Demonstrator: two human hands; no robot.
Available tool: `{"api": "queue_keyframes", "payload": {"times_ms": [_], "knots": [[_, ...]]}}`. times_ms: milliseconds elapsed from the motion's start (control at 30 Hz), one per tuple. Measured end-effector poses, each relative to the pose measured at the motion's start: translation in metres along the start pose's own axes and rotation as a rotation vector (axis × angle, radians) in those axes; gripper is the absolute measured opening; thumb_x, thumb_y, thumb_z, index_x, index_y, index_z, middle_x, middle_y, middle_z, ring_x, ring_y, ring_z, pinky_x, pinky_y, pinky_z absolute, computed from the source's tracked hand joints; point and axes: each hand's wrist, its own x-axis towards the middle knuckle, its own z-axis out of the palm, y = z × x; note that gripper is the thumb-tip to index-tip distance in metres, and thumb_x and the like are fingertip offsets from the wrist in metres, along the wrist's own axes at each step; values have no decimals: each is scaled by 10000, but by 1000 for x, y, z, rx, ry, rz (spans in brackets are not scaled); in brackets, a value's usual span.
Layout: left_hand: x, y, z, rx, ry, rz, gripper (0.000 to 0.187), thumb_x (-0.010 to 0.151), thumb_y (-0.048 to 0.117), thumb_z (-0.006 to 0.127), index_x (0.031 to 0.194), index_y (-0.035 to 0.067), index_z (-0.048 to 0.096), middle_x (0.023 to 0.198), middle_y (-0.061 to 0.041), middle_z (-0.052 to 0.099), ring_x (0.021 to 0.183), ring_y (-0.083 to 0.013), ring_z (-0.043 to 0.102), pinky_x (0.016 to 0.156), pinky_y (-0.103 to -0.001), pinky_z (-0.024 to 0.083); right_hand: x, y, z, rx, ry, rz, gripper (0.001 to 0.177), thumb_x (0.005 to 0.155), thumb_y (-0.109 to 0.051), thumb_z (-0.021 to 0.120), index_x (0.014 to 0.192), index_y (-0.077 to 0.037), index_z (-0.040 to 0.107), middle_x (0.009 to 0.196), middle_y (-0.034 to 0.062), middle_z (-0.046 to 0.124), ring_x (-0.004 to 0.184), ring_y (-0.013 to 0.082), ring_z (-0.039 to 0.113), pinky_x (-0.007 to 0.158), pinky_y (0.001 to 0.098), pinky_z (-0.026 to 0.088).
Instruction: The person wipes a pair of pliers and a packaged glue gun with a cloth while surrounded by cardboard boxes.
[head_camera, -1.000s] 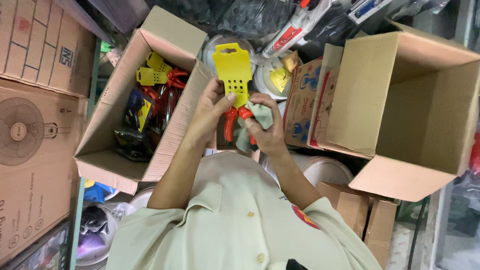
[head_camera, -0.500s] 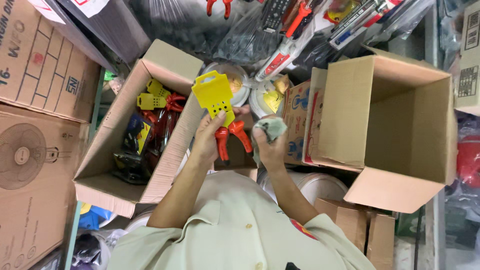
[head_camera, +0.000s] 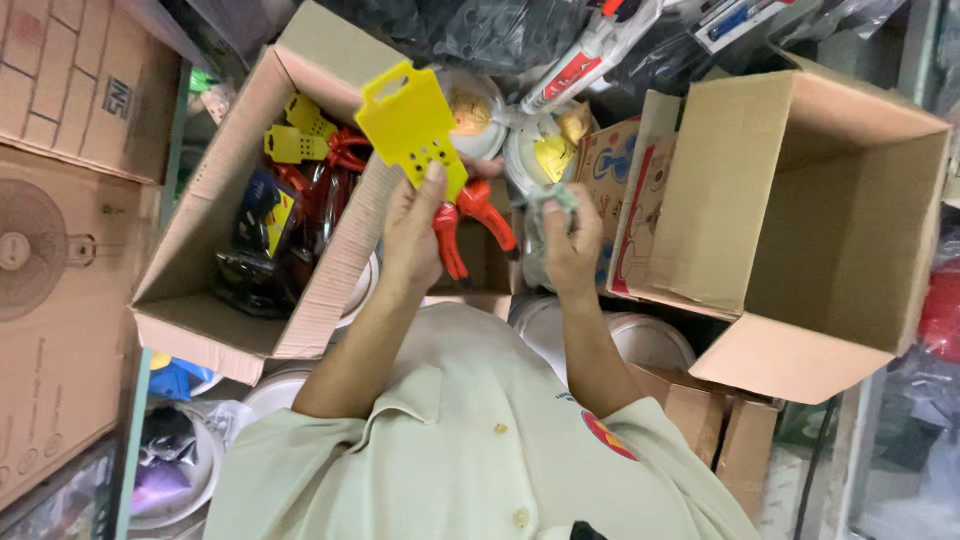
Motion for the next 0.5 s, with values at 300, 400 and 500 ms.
{"api": "queue_keyframes", "payload": {"times_ms": [300,400,500], "knots": [[5,-13,-12,-112,76,-1,298,1123,277,522,1229,3,573,1031,-126,683,1042,-265,686,954,-447,586,-9,-14,-4,-313,-227,-623,363,864,17,668,1212,-84,681,1250,161,568,1164,297,604,1015,373,503],[-2,-26,-19,-161,78,-105,290,1116,258,534,1228,-7,568,1030,-130,687,1015,-263,690,936,-438,580,-12,-19,-4,-156,-276,-376,345,877,43,630,1189,-93,689,1217,129,607,1069,244,668,949,344,547],[-5,-44,-17,-229,102,-138,285,1100,244,545,1247,-1,551,1032,-117,679,1070,-245,688,980,-434,575,-13,-21,-7,-219,-111,-440,336,887,48,624,1197,-78,659,1222,127,618,1071,253,656,958,344,538]]}}
